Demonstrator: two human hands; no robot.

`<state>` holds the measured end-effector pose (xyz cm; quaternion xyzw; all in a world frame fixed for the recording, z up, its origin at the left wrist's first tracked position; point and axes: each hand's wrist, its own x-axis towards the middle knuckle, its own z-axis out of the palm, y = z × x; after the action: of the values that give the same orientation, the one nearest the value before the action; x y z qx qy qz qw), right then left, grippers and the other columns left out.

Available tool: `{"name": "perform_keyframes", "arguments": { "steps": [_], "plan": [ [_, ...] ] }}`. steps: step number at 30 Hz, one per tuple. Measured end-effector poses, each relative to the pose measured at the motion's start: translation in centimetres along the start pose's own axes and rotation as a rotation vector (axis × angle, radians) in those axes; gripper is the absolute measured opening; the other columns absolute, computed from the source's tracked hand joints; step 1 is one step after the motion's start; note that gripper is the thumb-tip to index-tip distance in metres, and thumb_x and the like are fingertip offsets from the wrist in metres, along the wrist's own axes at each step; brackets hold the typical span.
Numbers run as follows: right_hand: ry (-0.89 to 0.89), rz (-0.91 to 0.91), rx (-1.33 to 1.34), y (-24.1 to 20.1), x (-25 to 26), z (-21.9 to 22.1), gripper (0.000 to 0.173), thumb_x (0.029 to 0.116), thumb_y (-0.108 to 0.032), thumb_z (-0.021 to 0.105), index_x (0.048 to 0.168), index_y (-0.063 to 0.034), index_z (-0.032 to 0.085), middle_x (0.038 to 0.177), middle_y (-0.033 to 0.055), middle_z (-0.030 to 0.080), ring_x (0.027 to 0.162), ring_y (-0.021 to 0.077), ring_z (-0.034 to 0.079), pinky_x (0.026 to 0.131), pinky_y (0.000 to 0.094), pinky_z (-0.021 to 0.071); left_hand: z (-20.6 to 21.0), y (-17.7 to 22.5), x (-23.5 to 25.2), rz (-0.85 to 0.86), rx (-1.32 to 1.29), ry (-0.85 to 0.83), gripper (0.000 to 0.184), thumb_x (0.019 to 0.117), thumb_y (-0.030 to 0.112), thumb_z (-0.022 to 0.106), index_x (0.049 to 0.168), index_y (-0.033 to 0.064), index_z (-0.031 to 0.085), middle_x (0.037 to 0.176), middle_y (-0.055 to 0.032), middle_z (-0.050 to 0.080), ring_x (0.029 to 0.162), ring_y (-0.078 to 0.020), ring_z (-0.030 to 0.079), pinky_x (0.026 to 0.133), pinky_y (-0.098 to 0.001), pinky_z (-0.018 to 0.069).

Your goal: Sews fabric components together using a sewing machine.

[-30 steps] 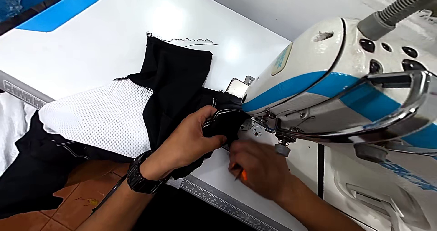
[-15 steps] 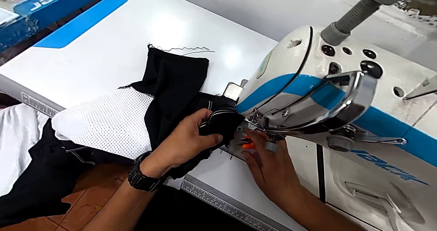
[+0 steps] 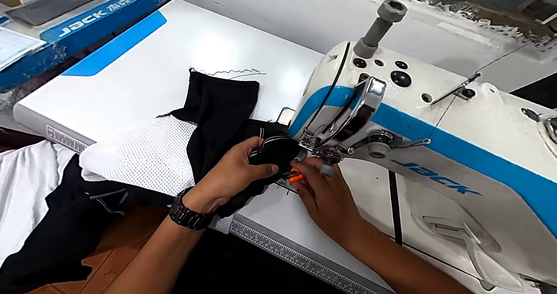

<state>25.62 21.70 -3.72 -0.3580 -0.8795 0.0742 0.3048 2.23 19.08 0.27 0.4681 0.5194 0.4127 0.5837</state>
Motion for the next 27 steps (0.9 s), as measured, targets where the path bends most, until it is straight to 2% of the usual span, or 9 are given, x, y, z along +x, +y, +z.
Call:
{"name": "perform_keyframes", "arguments": {
  "steps": [5,18,21,24,27],
  "plan": [
    [0.019,0.019,0.009,-0.5,0.3,0.4,0.035,0.1031,-0.033,0.056,0.13,-0.0142,0.067,0.12,0.0059,0.066,0.112,0.0231,0.06,0.096,0.0383,0.0497,0.3,-0.1,0.0,-0.017,-0.04,0.002,0.031,0.0897,-0.004,0.07,0.118,0.0071,0.062,0.097,-0.0106,0.073,0.077,-0.0171,0.071,0.063,-0.0285,0.0591],
    [0.035,-0.024,0.002,-0.4,0.6,0.5,0.032,0.1039,-0.031,0.057,0.129,-0.0142,0.067,0.117,0.007,0.065,0.109,0.0243,0.061,0.094,0.0397,0.0513,0.4,0.0,-0.2,-0.02,-0.055,0.01,0.029,0.0897,-0.004,0.069,0.116,0.0069,0.063,0.094,-0.0106,0.073,0.073,-0.0159,0.07,0.06,-0.0267,0.0574],
    [0.03,-0.035,-0.01,-0.3,0.7,0.4,0.031,0.1033,-0.029,0.058,0.129,-0.0137,0.067,0.116,0.0078,0.065,0.108,0.026,0.062,0.093,0.0418,0.0522,0.3,-0.1,-0.1,-0.012,-0.042,0.006,0.029,0.0899,-0.002,0.069,0.117,0.0074,0.063,0.095,-0.0097,0.073,0.075,-0.016,0.07,0.062,-0.0275,0.0579],
    [0.038,-0.054,-0.013,-0.2,0.8,0.5,0.031,0.1033,-0.028,0.058,0.128,-0.0128,0.068,0.115,0.0081,0.065,0.107,0.0261,0.061,0.093,0.0418,0.051,0.3,0.2,0.7,-0.039,-0.103,-0.001,0.03,0.0889,-0.006,0.071,0.117,0.0026,0.062,0.099,-0.013,0.072,0.082,-0.0183,0.072,0.07,-0.0308,0.0611],
    [0.048,-0.066,-0.025,-0.1,0.7,0.5,0.029,0.1036,-0.027,0.058,0.127,-0.0126,0.069,0.114,0.0081,0.066,0.106,0.0269,0.062,0.092,0.043,0.0514,0.3,0.3,0.9,-0.042,-0.121,0.001,0.03,0.0886,-0.007,0.07,0.116,0.0019,0.062,0.099,-0.0133,0.072,0.082,-0.018,0.072,0.071,-0.0305,0.061]
  ]
}}
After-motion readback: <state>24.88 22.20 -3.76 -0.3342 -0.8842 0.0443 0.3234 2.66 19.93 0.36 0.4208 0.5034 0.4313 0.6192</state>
